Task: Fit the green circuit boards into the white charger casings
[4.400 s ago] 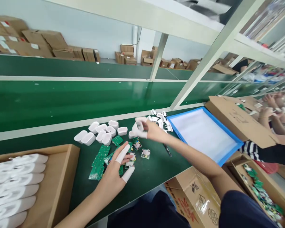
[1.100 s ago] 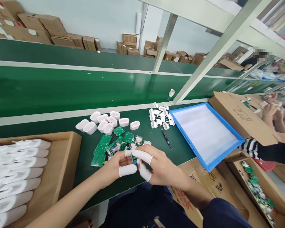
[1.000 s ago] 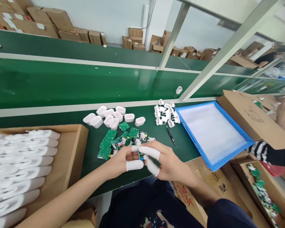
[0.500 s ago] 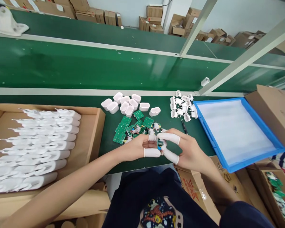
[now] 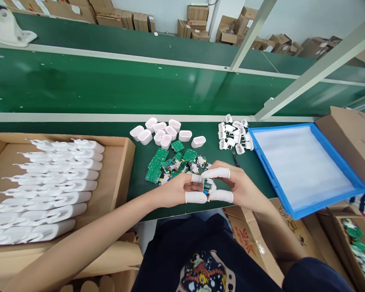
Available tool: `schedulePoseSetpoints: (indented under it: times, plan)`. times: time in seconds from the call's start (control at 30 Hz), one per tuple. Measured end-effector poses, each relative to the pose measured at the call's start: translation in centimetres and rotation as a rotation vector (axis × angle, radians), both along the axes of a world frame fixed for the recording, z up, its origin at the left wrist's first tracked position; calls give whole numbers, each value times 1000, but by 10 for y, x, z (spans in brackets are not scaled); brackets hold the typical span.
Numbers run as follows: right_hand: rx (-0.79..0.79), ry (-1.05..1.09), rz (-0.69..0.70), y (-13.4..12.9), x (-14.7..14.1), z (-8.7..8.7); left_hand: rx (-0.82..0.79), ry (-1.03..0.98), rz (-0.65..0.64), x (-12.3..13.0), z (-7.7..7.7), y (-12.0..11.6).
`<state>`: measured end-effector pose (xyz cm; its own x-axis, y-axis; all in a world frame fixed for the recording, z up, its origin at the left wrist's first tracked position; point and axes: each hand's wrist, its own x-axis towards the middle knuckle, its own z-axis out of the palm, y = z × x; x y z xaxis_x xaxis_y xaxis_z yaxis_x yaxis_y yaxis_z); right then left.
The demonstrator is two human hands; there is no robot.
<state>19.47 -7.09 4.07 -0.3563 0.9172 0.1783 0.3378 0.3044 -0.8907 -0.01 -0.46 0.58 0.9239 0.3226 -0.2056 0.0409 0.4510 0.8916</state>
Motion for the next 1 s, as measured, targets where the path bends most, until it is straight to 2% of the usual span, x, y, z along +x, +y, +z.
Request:
schedulePoseSetpoints:
  times: [0.2,0.37,0.43,0.53,0.63,0.73,0.9,1.0]
  plan:
    - [-90,242,-95,0,-6,-12,4,-35,-45,-1,1,4]
    - [-242,393,13,3,-7,-18,-72,-63,-140,-4,6,1]
    - [-339,495,11,3,-10,-22,-91,-71,-170,-4,7,0]
    - [-415,614,-10,3,-15,-28,-70,-48,-146,-3,6,1]
    - [-387,703,41,5,-19,-35,-78,-63,-133,-3,4,1]
    - [-369,714,36,7,-21,-39,-112,-81,-137,-3,3,0]
    - [-434,704,33,8,-20,-38,-106,-94,-106,-3,2,0]
    - [-397,712,62,8,-18,-36,-89,-88,-92,-3,1,2]
